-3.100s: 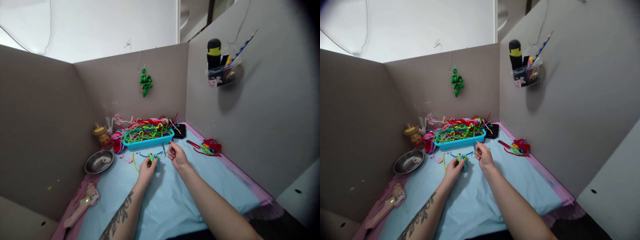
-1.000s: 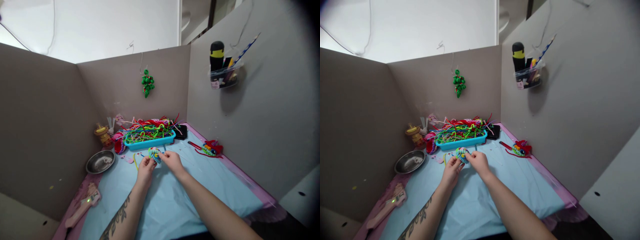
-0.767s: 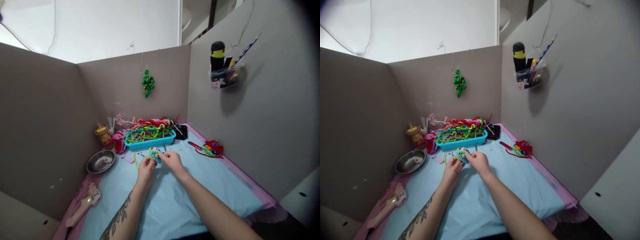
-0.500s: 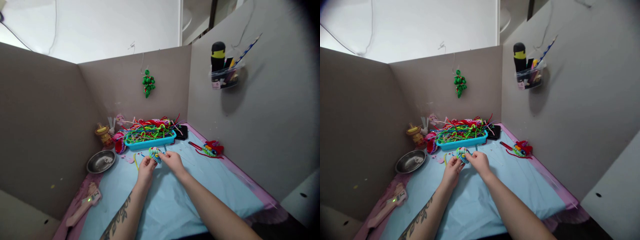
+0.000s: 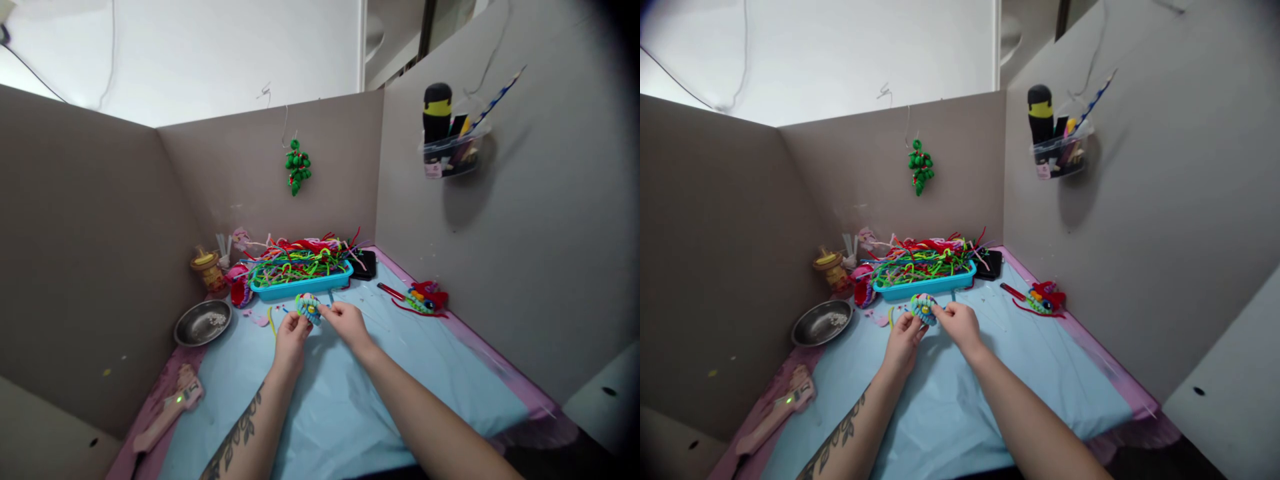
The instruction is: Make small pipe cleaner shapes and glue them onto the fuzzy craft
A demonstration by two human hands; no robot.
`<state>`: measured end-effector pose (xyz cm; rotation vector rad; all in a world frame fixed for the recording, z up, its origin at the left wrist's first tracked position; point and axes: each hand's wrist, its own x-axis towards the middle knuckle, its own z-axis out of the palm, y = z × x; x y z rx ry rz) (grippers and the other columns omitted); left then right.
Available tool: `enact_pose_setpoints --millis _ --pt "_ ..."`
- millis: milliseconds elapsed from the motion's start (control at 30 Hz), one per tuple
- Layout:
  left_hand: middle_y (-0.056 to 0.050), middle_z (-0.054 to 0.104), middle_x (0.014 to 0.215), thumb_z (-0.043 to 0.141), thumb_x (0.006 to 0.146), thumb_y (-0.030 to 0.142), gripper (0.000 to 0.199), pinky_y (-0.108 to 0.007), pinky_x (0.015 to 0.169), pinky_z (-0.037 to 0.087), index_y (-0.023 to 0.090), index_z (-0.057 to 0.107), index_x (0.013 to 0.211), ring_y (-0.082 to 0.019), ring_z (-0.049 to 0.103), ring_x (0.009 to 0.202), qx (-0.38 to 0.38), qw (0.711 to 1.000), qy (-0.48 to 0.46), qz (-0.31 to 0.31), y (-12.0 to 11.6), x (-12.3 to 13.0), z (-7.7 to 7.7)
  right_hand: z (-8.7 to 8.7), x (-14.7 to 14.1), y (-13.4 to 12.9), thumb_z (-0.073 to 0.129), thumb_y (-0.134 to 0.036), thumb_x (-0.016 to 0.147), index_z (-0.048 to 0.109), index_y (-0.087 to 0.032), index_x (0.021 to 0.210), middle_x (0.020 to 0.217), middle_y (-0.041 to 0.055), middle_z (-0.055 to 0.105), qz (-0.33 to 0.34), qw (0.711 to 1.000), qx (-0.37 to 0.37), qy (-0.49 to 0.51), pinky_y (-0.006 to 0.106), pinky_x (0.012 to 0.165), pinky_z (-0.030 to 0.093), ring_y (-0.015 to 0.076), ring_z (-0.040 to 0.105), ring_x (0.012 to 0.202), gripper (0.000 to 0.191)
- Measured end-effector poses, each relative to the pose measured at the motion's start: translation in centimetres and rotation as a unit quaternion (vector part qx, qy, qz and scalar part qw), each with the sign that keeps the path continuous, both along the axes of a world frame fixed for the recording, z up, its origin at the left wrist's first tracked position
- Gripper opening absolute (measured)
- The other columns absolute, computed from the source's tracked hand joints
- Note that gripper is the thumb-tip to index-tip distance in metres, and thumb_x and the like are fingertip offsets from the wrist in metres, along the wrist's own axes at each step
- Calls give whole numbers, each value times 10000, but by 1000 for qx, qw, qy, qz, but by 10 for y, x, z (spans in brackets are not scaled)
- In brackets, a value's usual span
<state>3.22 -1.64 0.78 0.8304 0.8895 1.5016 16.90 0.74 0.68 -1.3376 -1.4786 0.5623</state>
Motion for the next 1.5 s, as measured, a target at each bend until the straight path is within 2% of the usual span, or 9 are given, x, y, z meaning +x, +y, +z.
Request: enact_pose_setpoints --millis 167,333,467,533,700,1000,1267,1433,1500 --pt "3 606 694 785 572 323 291 -284 743 450 150 580 685 -124 567 693 5 1000 -9 16 1 -1 -1 3 -1 -3 496 -463 797 355 -190 497 473 -54 312 20 999 43 16 217 464 266 96 332 479 429" --pt "11 600 692 781 590 285 261 -277 760 455 149 567 653 -113 568 706 19 999 -50 5 2 -3 -2 9 -3 -15 469 -370 852 496 -190 595 595 -10 460 46 985 163 -16 241 563 379 133 463 586 315" --pt "14 601 703 783 593 260 262 -234 686 458 152 562 682 -101 564 675 11 997 -76 -13 3 -4 -2 14 -7 -28 488 -314 848 549 -196 671 850 77 582 81 957 270 -61 302 735 455 183 563 816 221" --pt "33 578 653 785 589 252 272 -204 619 441 154 547 676 -84 544 611 13 997 -79 -10 3 -4 -1 16 -10 -34 493 -289 845 553 -199 694 1008 106 603 119 944 294 -88 319 798 463 196 577 920 186" --pt "69 522 567 797 563 267 312 -183 550 410 157 519 655 -53 469 496 31 997 -64 5 0 -2 2 17 -18 -44 470 -284 856 553 -205 732 1229 109 564 177 931 286 -142 317 844 473 195 592 1013 169" --pt "78 481 532 786 577 296 345 -187 507 368 160 477 644 -55 437 471 36 998 -38 26 0 -4 3 17 -19 -44 478 -290 846 540 -211 684 1314 107 501 170 949 229 -138 321 805 480 210 608 1004 191" --pt "67 517 564 786 585 279 310 -199 587 405 159 507 649 -63 469 525 38 997 -56 25 1 -4 2 17 -17 -43 489 -273 842 519 -204 673 1278 126 528 169 951 235 -111 336 816 471 216 595 1026 185" --pt "55 550 610 769 617 276 278 -231 691 435 156 519 644 -72 509 579 51 996 -76 19 3 -5 -1 12 -17 -42 497 -269 835 525 -206 681 1102 129 629 153 949 260 -94 329 827 471 212 592 1028 170" --pt "56 550 609 765 625 275 271 -236 701 436 158 520 643 -74 513 583 52 995 -78 17 3 -5 -2 12 -17 -42 496 -269 836 528 -207 683 1099 127 630 151 949 258 -97 329 833 472 211 590 1032 168"
